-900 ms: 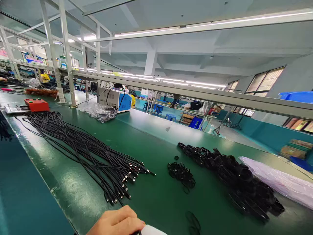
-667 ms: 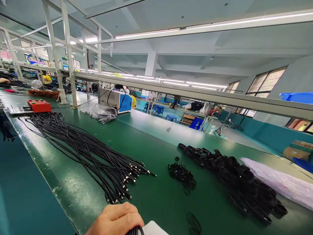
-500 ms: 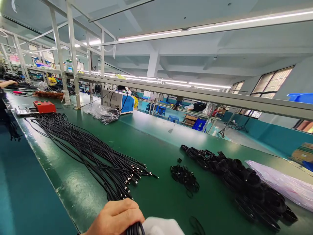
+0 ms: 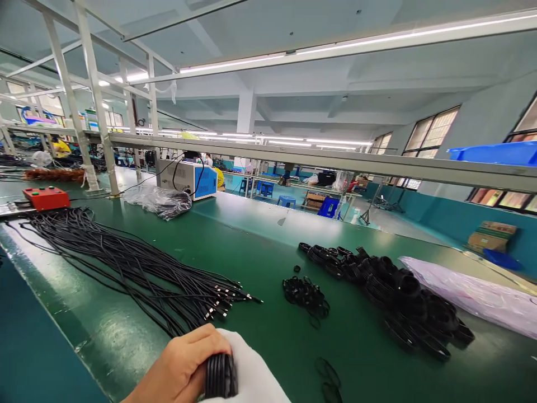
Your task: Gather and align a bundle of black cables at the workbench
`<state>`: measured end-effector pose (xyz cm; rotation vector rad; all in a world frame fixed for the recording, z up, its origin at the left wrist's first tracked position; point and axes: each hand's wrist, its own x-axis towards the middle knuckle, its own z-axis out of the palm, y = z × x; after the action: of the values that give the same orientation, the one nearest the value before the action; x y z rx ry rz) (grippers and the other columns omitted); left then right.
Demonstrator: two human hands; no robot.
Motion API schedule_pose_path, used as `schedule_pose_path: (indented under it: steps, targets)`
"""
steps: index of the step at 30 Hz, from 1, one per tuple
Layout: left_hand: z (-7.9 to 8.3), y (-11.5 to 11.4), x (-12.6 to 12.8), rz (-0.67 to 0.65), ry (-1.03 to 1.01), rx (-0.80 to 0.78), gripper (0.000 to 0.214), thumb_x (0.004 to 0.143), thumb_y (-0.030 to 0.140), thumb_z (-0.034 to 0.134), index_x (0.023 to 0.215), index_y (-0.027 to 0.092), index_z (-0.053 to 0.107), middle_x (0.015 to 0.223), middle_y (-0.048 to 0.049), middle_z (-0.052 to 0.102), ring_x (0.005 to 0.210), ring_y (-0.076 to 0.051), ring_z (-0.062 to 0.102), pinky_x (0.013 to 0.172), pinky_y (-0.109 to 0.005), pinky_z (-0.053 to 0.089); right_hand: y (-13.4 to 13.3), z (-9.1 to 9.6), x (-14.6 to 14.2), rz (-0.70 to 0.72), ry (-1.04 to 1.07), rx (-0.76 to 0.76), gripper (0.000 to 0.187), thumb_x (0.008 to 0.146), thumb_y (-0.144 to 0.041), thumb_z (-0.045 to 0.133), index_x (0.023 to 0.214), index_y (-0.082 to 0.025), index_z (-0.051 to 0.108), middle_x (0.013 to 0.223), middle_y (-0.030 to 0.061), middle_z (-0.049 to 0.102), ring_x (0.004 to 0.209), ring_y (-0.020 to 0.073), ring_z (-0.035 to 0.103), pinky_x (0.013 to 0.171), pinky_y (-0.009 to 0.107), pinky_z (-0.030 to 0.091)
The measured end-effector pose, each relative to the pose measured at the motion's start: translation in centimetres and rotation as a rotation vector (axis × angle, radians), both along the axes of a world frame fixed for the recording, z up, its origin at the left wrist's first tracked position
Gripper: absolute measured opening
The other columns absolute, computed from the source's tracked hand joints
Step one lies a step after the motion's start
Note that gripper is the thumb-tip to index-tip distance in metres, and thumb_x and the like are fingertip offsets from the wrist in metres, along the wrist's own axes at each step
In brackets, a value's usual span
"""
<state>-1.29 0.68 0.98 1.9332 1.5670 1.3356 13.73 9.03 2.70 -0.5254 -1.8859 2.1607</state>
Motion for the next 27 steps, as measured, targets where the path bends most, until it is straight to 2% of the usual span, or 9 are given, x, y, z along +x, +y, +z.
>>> schedule_pose_path:
  steps: [3,6,8,12,16,19,22,27]
  targets:
    - [0.5,-0.1,0.1,0.064,-0.187,-0.217,0.026,0.075,0.009,0.048,0.094,0.02,0.061,0.083,-0.0004,0.06,0.071,-0.014,0.057,0.064,-0.021,0.044,0.0,-0.2,-0.5,0.039,0.01,-0.135,0.039,0.069,-0.036,0.074,0.098,-0.012,0.063,0.08,0.0041,0.063,0.073,0.0164,0.06,0.068,0.03,0.049]
    - [0.8,0.0,0.2,0.078,-0.39,-0.355,0.016,0.078,0.016,0.049,0.092,0.02,0.054,0.07,0.0047,0.056,0.058,-0.011,0.054,0.054,-0.021,0.043,-0.3,-0.1,-0.6,0.075,0.059,-0.372,0.038,0.067,-0.035,0.074,0.093,-0.01,0.062,0.084,0.0072,0.06,0.072,0.0155,0.059,0.065,0.028,0.047]
    - [0.7,0.2,0.4,0.1,-0.431,-0.377,0.009,0.077,0.016,0.047,0.085,0.02,0.051,0.06,0.0069,0.052,0.052,-0.011,0.053,0.05,-0.021,0.041,-0.4,-0.2,-0.6,0.08,0.11,-0.442,0.034,0.069,-0.032,0.074,0.091,-0.01,0.062,0.086,0.007,0.058,0.073,0.0139,0.057,0.063,0.027,0.047]
    - [0.3,0.7,0.9,0.181,-0.438,-0.435,0.008,0.072,0.016,0.049,0.079,0.021,0.049,0.06,0.0071,0.054,0.049,-0.011,0.052,0.047,-0.021,0.038,-0.3,-1.3,-1.0,0.08,0.097,-0.349,0.035,0.068,-0.035,0.074,0.086,-0.007,0.064,0.077,0.0082,0.059,0.07,0.0163,0.057,0.061,0.029,0.048]
    - [0.6,1.0,1.0,0.291,-0.245,-0.437,0.008,0.07,0.015,0.051,0.071,0.021,0.047,0.061,0.0054,0.055,0.058,-0.012,0.05,0.05,-0.021,0.035,-0.4,-2.2,-1.2,0.063,0.064,-0.293,0.037,0.068,-0.037,0.072,0.088,-0.007,0.064,0.076,0.0086,0.06,0.064,0.0157,0.057,0.06,0.031,0.048]
    - [0.8,1.5,0.5,0.247,-0.204,-0.516,0.011,0.066,0.014,0.054,0.068,0.022,0.045,0.057,0.0062,0.052,0.055,-0.012,0.049,0.047,-0.02,0.032,-0.5,-2.3,-1.1,0.062,0.07,-0.332,0.038,0.068,-0.035,0.074,0.093,-0.008,0.064,0.079,0.0082,0.058,0.071,0.0165,0.057,0.062,0.031,0.049]
    - [0.8,1.9,0.0,0.197,-0.238,-0.579,0.011,0.067,0.017,0.055,0.068,0.022,0.045,0.055,0.0071,0.05,0.05,-0.012,0.049,0.044,-0.02,0.031,-0.6,-2.4,-1.1,0.052,0.068,-0.38,0.034,0.068,-0.034,0.075,0.09,-0.01,0.063,0.079,0.006,0.056,0.073,0.0167,0.057,0.063,0.03,0.049]
    - [0.7,0.7,0.1,0.309,-0.108,-0.474,0.014,0.067,0.015,0.053,0.08,0.02,0.054,0.069,0.0037,0.057,0.064,-0.013,0.049,0.055,-0.021,0.033,-0.4,-3.2,-1.4,-0.054,0.1,-0.379,0.039,0.073,-0.039,0.073,0.095,-0.009,0.059,0.077,0.007,0.06,0.069,0.0173,0.06,0.061,0.032,0.05]
